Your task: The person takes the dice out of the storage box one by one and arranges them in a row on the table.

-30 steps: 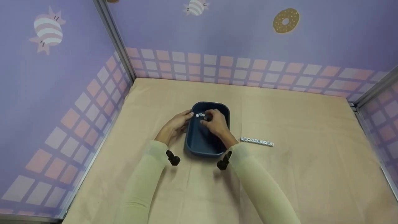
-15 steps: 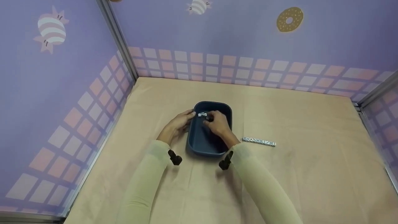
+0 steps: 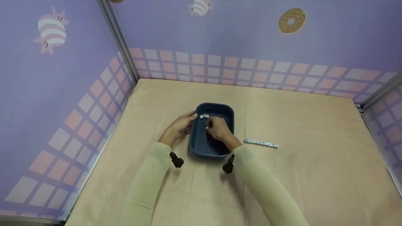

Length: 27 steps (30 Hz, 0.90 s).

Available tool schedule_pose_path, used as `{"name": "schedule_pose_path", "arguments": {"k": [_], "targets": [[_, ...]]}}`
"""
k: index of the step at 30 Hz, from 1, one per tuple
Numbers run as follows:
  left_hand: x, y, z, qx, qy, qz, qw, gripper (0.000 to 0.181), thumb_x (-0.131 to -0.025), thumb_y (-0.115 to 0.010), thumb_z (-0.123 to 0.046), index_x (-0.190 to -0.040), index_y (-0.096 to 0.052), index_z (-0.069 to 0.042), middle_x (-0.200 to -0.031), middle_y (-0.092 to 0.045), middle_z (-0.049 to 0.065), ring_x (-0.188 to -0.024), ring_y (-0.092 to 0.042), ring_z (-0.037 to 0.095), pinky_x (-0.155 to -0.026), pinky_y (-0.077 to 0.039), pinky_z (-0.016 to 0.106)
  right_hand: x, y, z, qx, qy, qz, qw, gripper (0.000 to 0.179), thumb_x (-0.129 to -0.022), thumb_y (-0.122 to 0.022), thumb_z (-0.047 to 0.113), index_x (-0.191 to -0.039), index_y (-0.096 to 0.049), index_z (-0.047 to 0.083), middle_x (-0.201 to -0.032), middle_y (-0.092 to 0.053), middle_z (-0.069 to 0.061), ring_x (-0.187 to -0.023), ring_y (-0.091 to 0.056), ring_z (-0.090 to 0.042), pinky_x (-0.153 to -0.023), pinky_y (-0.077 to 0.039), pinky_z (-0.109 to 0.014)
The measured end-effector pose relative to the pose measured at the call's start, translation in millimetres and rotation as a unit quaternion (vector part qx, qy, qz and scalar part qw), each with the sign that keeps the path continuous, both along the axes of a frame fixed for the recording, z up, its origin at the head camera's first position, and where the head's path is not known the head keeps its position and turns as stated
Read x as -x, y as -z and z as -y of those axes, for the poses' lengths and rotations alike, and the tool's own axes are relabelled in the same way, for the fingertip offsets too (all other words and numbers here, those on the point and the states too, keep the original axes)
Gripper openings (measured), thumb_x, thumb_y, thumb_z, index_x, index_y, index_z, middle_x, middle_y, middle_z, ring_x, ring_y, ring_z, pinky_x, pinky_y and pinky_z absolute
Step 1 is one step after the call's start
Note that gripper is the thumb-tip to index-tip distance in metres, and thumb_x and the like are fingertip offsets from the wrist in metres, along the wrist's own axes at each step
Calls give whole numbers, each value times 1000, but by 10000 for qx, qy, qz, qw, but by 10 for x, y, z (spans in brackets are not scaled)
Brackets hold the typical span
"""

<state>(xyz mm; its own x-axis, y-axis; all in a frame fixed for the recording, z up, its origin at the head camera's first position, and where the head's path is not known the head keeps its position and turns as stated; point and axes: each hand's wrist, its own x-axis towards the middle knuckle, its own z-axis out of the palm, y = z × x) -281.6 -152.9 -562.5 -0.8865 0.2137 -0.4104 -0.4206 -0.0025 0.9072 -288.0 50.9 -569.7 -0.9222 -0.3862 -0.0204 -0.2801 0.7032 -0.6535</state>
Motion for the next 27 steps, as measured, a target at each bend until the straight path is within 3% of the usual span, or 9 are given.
{"name": "schedule_pose_path", "arguments": {"k": [7,13,21,27], "targets": [[7,3,-30,123,10,38,9999,59,-112,-56,-34,-166,-38,-17,-160,-51,10,-148,-47,27,-120,-39,46,11,8,-13,-311,-303,-67,9990,5,-100,-68,1,-105,-70,2,-98,-68,-9,-90,-63,-22,-81,-55,-39],[13,4,-29,57,-26,13,10000,59,-112,-56,-34,-166,-38,-18,-159,-53,11,-145,-51,27,-118,-42,45,-11,-110,-37,-489,-743,-290,9956,9,-102,-66,1,-110,-68,-2,-103,-67,-13,-95,-64,-27,-87,-55,-43],[0,16,2,-27,-72,22,10000,59,-112,-55,-35,-167,-36,-21,-156,-56,8,-142,-54,25,-114,-46,41,-139,-308,-319,444,-1249,-922,9869,11,-103,-67,3,-113,-68,-2,-104,-67,-10,-92,-63,-23,-83,-55,-39],[1,-12,-21,107,-34,24,9999,59,-113,-55,-35,-167,-36,-21,-160,-52,7,-147,-48,26,-118,-42,43,-256,-388,-867,939,-984,-1267,9826,12,-96,-74,-1,-107,-69,1,-101,-69,-9,-88,-67,-19,-78,-58,-36]]}}
